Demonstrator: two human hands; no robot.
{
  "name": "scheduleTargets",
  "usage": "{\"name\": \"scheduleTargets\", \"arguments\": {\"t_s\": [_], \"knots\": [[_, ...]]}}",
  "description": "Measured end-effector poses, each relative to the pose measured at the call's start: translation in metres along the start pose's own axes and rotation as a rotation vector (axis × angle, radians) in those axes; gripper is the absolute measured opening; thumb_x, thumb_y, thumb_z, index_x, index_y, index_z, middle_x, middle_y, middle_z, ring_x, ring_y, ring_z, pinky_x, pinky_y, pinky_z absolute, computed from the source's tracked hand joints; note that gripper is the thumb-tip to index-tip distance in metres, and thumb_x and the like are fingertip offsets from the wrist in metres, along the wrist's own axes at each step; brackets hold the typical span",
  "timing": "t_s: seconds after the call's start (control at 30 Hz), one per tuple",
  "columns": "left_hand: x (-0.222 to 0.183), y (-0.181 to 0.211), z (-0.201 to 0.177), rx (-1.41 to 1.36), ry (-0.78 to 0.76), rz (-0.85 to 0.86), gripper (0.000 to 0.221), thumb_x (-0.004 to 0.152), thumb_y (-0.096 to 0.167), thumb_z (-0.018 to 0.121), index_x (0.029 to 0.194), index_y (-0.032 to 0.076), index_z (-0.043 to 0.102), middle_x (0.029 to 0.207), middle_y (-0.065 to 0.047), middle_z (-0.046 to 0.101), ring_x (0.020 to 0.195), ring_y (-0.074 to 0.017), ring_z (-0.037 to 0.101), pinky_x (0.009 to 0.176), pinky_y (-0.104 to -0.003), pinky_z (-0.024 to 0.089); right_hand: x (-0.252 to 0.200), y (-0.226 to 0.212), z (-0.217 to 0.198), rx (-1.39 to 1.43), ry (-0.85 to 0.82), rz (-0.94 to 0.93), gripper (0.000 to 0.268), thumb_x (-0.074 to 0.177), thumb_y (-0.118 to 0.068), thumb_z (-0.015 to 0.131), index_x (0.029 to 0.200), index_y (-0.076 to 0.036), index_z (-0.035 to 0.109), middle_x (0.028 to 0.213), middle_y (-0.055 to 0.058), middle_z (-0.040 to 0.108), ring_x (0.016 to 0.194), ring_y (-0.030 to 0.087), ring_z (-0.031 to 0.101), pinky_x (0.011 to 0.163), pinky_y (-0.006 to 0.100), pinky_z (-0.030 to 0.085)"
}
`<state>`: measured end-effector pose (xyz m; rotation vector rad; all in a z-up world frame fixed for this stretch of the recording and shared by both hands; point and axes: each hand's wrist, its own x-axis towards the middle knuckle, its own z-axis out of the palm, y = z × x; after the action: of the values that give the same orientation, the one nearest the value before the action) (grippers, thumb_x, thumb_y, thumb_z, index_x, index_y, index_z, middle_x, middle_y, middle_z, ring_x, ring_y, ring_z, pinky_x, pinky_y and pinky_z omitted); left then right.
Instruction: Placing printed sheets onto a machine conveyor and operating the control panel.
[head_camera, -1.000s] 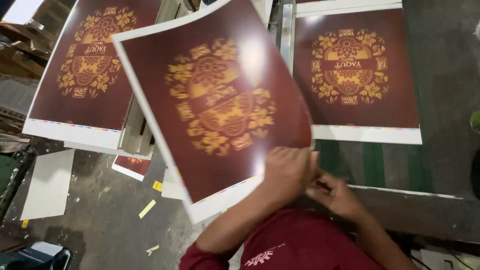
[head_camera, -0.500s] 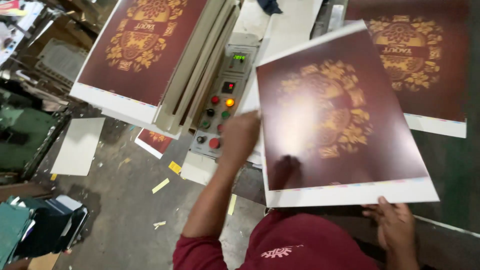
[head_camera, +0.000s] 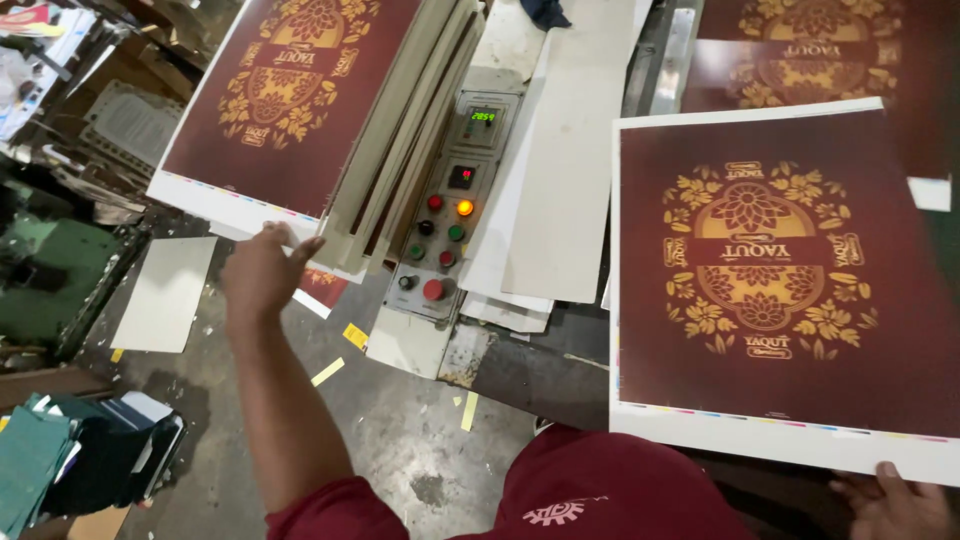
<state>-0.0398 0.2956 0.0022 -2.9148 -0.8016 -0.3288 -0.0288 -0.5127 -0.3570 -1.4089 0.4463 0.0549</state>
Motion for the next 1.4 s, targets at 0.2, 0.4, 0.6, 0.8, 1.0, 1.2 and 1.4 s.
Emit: {"name": "scheduleTargets", "arguments": {"t_s": [0.2,0.4,0.6,0.8,1.0,1.2,1.4], "knots": [[0.016,-0.005,-0.032,0.038,-0.236,-0.073,0.049,0.091,0.06,0.068,0.101,0.012,0.078,0.096,-0.019,0.077,0.095,-0.0412,0.073,0.082,-0.054,0.057,0.01,0.06,-0.077,-0.033,0.036,0.009,0.036,0.12,-0.006,0.043,0.155,-0.005,0.038,0.136,0.02,0.061,0.118,0.033,0.065,0.093,0.051,0.057],[0.019,-0.026,-0.039,0.318,0.135,0.093,0.031,0.112,0.029,0.056,0.094,0.013,0.077,0.086,-0.019,0.074,0.079,-0.0407,0.072,0.07,-0.051,0.056,-0.028,0.028,-0.062,0.001,0.031,0.132,0.03,0.117,-0.011,0.044,0.145,-0.004,0.042,0.126,0.018,0.065,0.109,0.031,0.068,0.082,0.05,0.06],[-0.03,0.074,-0.07,0.437,0.509,0.234,0.032,0.111,0.02,0.059,0.08,0.012,0.059,0.076,-0.01,0.065,0.069,-0.0294,0.066,0.064,-0.042,0.052,-0.065,-0.021,0.012,-0.008,0.144,-0.011,0.029,0.118,-0.008,0.048,0.145,0.001,0.045,0.117,0.022,0.064,0.103,0.031,0.068,0.08,0.045,0.058],[-0.076,0.178,-0.075,-0.177,0.471,0.448,0.022,0.101,0.013,0.068,0.079,0.011,0.063,0.076,-0.013,0.063,0.072,-0.033,0.064,0.069,-0.046,0.049,-0.043,-0.029,0.06,0.053,0.094,-0.006,0.034,0.113,-0.011,0.055,0.145,0.0,0.049,0.116,0.016,0.065,0.096,0.028,0.069,0.075,0.041,0.059],[-0.081,0.201,-0.056,-0.268,0.423,0.469,0.024,0.101,0.012,0.066,0.079,0.006,0.06,0.074,-0.011,0.066,0.07,-0.0316,0.065,0.069,-0.043,0.051,0.015,-0.046,0.088,0.068,0.073,-0.036,0.037,0.11,-0.013,0.059,0.144,-0.001,0.05,0.115,0.014,0.066,0.093,0.026,0.069,0.071,0.038,0.056],[-0.084,0.204,-0.058,-0.29,0.457,0.438,0.023,0.101,0.013,0.065,0.08,0.005,0.061,0.077,-0.011,0.068,0.071,-0.0313,0.066,0.068,-0.043,0.05,0.053,-0.065,0.102,0.183,-0.032,0.043,0.044,0.113,-0.021,0.056,0.146,0.005,0.047,0.117,0.016,0.069,0.101,0.027,0.071,0.076,0.038,0.057],[-0.101,0.222,-0.049,-0.501,0.402,0.477,0.019,0.096,0.01,0.07,0.079,0.005,0.063,0.076,-0.013,0.067,0.069,-0.0329,0.065,0.067,-0.045,0.05,0.019,-0.067,0.134,-0.012,0.036,0.206,0.061,0.103,-0.016,0.058,0.158,0.002,0.035,0.125,0.027,0.067,0.105,0.032,0.069,0.082,0.042,0.057]]}}
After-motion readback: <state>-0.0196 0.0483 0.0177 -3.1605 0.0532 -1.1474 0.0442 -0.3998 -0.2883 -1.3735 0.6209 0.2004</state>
